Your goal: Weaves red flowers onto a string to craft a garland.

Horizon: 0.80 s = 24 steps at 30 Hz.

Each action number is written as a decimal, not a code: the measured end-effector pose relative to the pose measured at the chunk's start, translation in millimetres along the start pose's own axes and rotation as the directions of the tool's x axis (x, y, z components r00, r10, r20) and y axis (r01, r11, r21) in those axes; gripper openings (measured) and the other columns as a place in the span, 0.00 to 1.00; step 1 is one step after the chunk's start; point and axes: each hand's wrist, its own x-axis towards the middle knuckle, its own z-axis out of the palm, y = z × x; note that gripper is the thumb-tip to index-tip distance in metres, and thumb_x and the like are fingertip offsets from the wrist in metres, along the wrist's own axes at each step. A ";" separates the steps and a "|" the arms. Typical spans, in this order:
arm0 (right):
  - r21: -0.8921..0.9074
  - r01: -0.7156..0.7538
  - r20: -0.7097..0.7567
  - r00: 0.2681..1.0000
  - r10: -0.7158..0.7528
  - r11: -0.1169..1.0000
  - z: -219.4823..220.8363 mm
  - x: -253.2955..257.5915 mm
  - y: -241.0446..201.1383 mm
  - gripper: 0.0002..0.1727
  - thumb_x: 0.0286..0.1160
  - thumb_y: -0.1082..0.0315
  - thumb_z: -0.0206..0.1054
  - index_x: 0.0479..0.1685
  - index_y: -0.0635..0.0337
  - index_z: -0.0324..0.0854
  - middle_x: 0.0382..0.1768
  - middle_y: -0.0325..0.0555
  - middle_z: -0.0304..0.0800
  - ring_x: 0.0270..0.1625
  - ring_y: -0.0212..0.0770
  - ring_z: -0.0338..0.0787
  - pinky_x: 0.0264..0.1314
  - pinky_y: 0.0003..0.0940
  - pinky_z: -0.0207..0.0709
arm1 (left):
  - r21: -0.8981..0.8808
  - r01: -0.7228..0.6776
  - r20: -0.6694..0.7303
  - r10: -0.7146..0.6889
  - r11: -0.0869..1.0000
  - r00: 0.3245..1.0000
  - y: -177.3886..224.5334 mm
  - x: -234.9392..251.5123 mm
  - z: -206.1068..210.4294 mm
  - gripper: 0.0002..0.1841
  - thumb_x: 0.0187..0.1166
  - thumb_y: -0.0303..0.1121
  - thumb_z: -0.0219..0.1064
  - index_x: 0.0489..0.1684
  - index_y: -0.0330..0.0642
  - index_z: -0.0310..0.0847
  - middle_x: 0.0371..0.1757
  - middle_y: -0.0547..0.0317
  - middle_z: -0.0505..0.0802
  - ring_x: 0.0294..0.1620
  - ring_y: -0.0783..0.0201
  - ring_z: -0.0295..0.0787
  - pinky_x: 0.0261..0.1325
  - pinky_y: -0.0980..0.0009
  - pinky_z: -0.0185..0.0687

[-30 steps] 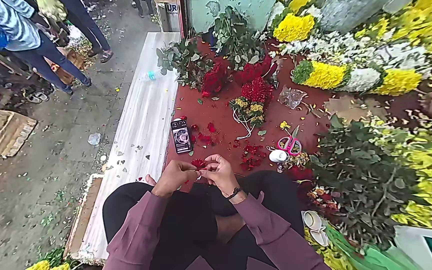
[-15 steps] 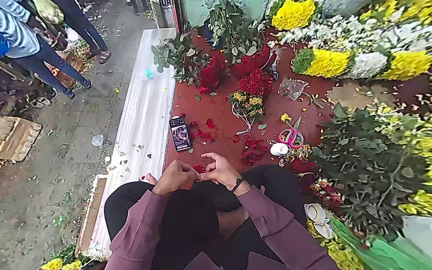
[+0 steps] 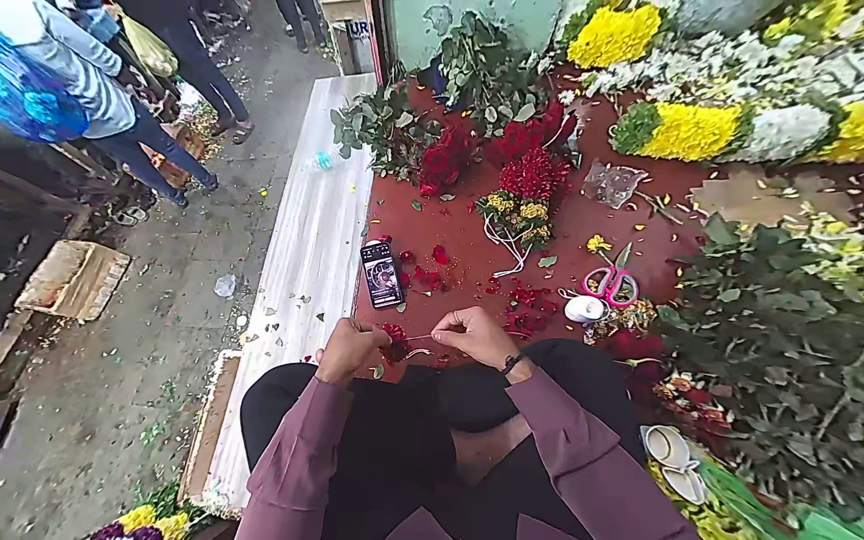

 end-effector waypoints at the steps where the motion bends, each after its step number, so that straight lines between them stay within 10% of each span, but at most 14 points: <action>1: 0.006 0.024 0.069 0.997 -0.024 1.000 -3.5 -3.2 -2.4 0.11 0.73 0.56 0.75 0.38 0.54 0.95 0.34 0.34 0.95 0.37 0.25 0.90 0.46 0.30 0.86 | 0.011 0.002 -0.019 -0.002 1.000 1.000 0.3 0.8 -0.9 0.09 0.61 0.39 0.80 0.16 0.49 0.90 0.22 0.66 0.91 0.27 0.69 0.85 0.35 0.59 0.79; 6: 0.233 0.282 0.051 0.952 -0.301 0.931 8.1 -12.0 -23.6 0.09 0.76 0.63 0.73 0.38 0.60 0.92 0.34 0.38 0.93 0.37 0.28 0.89 0.43 0.28 0.84 | 0.366 -0.125 0.222 0.044 0.922 0.974 4.8 -4.2 3.5 0.12 0.63 0.46 0.77 0.24 0.47 0.91 0.25 0.59 0.92 0.27 0.59 0.88 0.37 0.46 0.84; 9: 0.337 0.289 -0.013 0.953 -0.302 0.896 12.3 4.6 -11.6 0.08 0.78 0.67 0.71 0.42 0.63 0.93 0.38 0.41 0.94 0.42 0.30 0.91 0.49 0.29 0.86 | 0.044 -0.410 0.586 0.308 0.911 0.749 18.0 -16.0 8.4 0.09 0.70 0.40 0.78 0.28 0.45 0.92 0.24 0.67 0.92 0.24 0.72 0.85 0.30 0.67 0.81; 11: 0.511 0.172 0.057 0.971 -0.233 0.842 22.9 7.3 2.8 0.07 0.78 0.70 0.69 0.43 0.63 0.91 0.38 0.39 0.95 0.40 0.28 0.91 0.48 0.28 0.87 | -0.309 -0.405 0.496 0.509 0.860 0.703 24.8 -20.2 12.8 0.06 0.75 0.34 0.75 0.35 0.40 0.93 0.31 0.65 0.94 0.30 0.74 0.87 0.36 0.74 0.84; 13: 0.542 0.129 0.060 0.980 -0.192 0.831 37.2 -1.7 -2.5 0.07 0.75 0.67 0.74 0.44 0.60 0.90 0.37 0.37 0.94 0.37 0.28 0.90 0.45 0.28 0.87 | -0.425 -0.415 0.261 0.548 0.804 0.795 25.5 -18.0 13.5 0.06 0.78 0.30 0.71 0.38 0.36 0.91 0.37 0.57 0.94 0.39 0.67 0.90 0.47 0.66 0.88; 17: 0.396 0.319 0.021 0.934 -0.356 0.861 43.5 -12.7 -29.0 0.07 0.76 0.69 0.73 0.41 0.63 0.95 0.37 0.41 0.97 0.37 0.27 0.92 0.43 0.27 0.87 | -0.170 -0.376 -0.108 0.362 0.911 0.926 5.0 -2.6 16.7 0.08 0.76 0.36 0.72 0.32 0.42 0.92 0.29 0.62 0.94 0.32 0.67 0.90 0.41 0.64 0.87; 24: 0.120 0.333 0.023 0.941 -0.338 0.935 69.1 -14.3 -23.5 0.08 0.77 0.64 0.71 0.40 0.56 0.95 0.38 0.37 0.97 0.43 0.25 0.92 0.53 0.29 0.88 | -0.094 -0.216 -0.106 0.206 0.972 0.973 -0.1 -2.3 25.4 0.09 0.71 0.38 0.76 0.26 0.44 0.93 0.23 0.64 0.91 0.26 0.68 0.86 0.34 0.63 0.82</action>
